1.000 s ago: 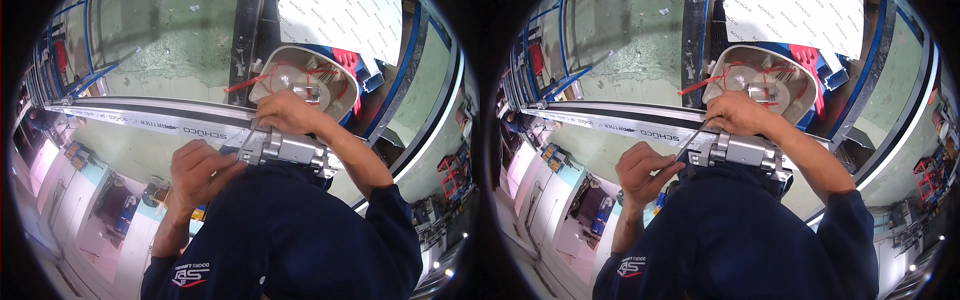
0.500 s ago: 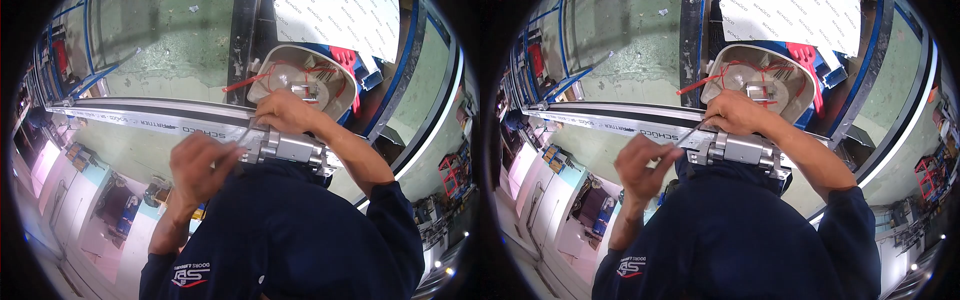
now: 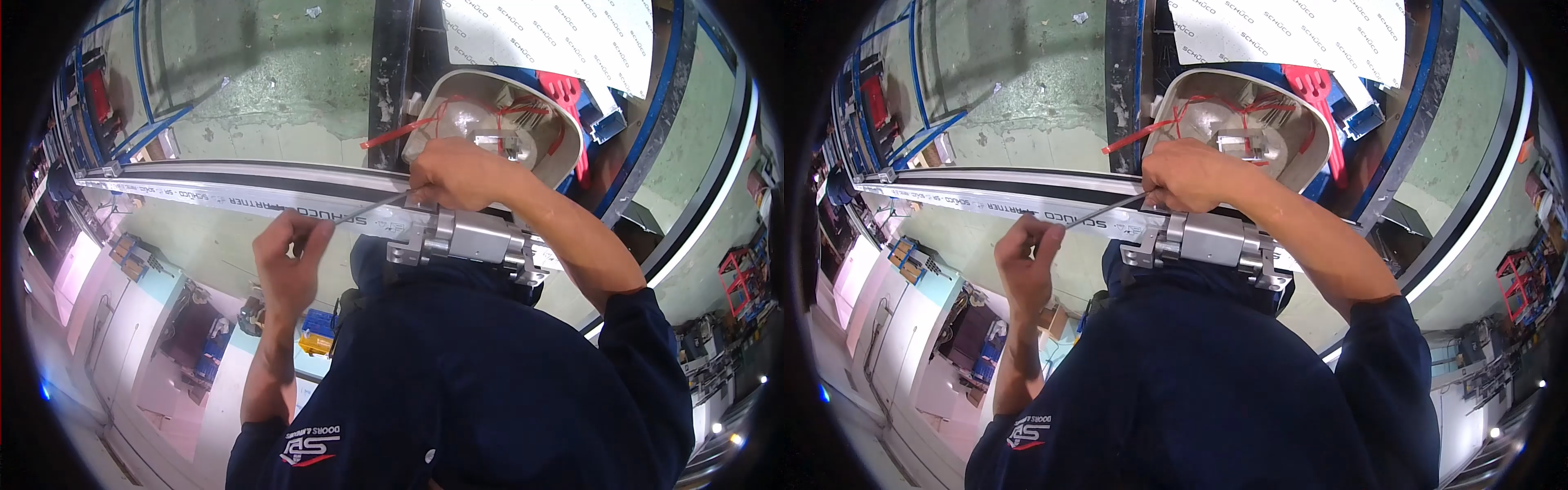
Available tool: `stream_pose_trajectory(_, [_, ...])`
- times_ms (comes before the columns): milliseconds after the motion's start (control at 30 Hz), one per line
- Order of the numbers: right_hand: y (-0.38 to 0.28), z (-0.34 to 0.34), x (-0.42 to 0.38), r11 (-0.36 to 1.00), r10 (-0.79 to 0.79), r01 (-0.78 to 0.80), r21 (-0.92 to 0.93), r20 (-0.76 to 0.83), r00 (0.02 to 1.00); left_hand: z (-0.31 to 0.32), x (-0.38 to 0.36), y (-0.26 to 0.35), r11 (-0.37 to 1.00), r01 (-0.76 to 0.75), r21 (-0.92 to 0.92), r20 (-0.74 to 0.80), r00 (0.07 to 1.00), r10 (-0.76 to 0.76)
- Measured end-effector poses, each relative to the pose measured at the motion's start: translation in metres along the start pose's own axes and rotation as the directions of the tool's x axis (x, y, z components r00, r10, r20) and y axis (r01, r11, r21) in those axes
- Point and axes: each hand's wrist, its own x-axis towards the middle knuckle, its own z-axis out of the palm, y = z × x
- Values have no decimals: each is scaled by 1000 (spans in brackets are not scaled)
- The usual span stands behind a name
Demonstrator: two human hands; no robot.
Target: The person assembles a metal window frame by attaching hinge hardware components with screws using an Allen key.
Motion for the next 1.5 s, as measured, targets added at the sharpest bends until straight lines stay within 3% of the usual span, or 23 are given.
stream_pose_trajectory(33, [-8,-9,8,994,104,-97,-54,166,981,-4,3,-5,989,118,-89,42,992,-115])
stream_pose_trajectory(67, [-9,-9,8,993,94,-80,-91,161,983,-6,5,-8,957,234,-171,92,971,-221])
stream_pose_trajectory(100, [-12,-10,8,990,82,-62,-129,155,984,-8,2,-5,971,227,-78,111,970,-217])
stream_pose_trajectory(200, [-9,-3,6,991,76,-64,-120,101,992,-9,0,18,964,-157,215,138,982,129])
stream_pose_trajectory(333, [-11,-1,5,992,95,-87,-96,79,992,-10,7,4,992,-57,117,118,992,43])
stream_pose_trajectory(433, [-13,0,6,982,160,-146,-120,121,980,-5,3,24,972,-127,198,140,985,101])
stream_pose_trajectory(533, [-5,6,0,994,81,-79,-70,29,996,-6,13,12,967,-132,220,125,986,106])
stream_pose_trajectory(633, [-2,8,0,998,49,-49,-36,9,999,-13,24,4,922,-261,286,177,960,217])
stream_pose_trajectory(733, [-1,8,4,991,134,-134,-8,84,987,-18,40,-4,879,-270,392,212,957,200])
stream_pose_trajectory(833, [-10,-6,11,980,197,-198,-21,241,950,-25,59,-15,884,-278,375,296,940,170])
stream_pose_trajectory(933, [-1,4,6,991,130,-130,-10,111,985,-30,75,-20,879,-268,395,409,908,93])
stream_pose_trajectory(1033, [3,8,5,998,68,-68,-2,79,995,-30,91,-27,863,-262,432,456,889,42])
stream_pose_trajectory(1133, [0,7,10,991,117,-126,53,153,981,-28,101,-39,891,-223,395,489,872,2])
stream_pose_trajectory(1500, [8,21,13,987,82,-83,139,18,996,-21,123,-66,904,-193,380,535,844,-44])
